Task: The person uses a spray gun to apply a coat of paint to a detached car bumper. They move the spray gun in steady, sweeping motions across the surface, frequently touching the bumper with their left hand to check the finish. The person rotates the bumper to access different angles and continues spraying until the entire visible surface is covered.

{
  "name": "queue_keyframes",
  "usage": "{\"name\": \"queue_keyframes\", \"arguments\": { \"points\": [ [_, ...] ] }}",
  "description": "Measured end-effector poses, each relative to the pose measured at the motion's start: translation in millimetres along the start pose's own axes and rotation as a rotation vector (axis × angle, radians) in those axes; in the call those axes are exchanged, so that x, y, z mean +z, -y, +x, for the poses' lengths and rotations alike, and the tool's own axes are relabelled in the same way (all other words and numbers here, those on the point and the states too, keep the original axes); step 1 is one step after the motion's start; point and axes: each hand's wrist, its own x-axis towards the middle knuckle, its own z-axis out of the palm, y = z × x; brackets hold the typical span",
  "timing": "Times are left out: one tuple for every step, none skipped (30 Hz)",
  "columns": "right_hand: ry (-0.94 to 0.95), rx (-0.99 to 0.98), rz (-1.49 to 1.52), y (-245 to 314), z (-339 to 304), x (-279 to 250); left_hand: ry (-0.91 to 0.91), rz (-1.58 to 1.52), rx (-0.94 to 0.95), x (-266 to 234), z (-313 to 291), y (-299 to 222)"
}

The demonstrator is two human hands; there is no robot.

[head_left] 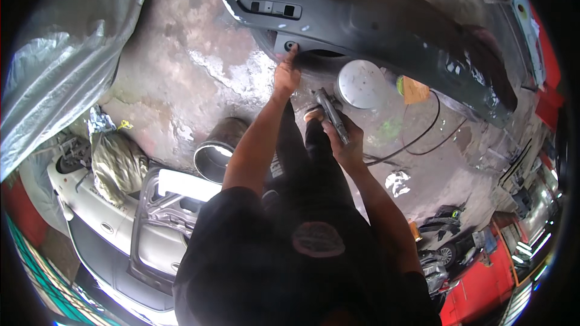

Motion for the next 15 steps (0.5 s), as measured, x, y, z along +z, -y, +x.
{"name": "queue_keyframes", "arguments": {
  "points": [
    [0.025,-0.002,-0.014,-3,3,1,-0.044,0.106,-0.018,4,0,12],
    [0.029,0.008,-0.043,-11,5,0,-0.014,0.125,-0.092,8,-3,5],
    [0.028,0.015,-0.069,-18,7,0,0.017,0.147,-0.159,8,-4,-9],
    [0.017,0.005,-0.084,-26,8,-1,0.049,0.170,-0.225,7,-4,-22],
    [0.021,-0.010,-0.090,-30,10,2,0.022,0.130,-0.209,5,-4,-21],
    [0.023,-0.025,-0.097,-33,11,5,-0.004,0.090,-0.192,3,-3,-21],
    [0.021,-0.013,-0.084,-35,11,6,-0.029,0.050,-0.175,1,-2,-20],
    [0.025,-0.002,-0.073,-35,12,9,-0.047,-0.039,-0.131,2,-1,-16],
    [0.029,0.009,-0.062,-34,12,11,-0.066,-0.127,-0.086,2,1,-12],
    [0.028,0.001,-0.031,-33,12,14,-0.085,-0.215,-0.041,2,1,-7],
    [0.018,0.001,-0.006,-31,13,15,-0.028,-0.071,-0.119,1,-1,-11],
    [0.002,-0.002,0.018,-31,14,14,0.033,0.071,-0.189,-5,1,-21],
    [0.001,-0.031,-0.005,-34,15,13,0.094,0.215,-0.256,-9,3,-32],
    [0.006,-0.064,-0.021,-34,17,12,0.075,0.251,-0.289,-12,2,-38],
    [0.009,-0.097,-0.038,-34,18,12,0.058,0.287,-0.321,-13,1,-46]
  ]
}}
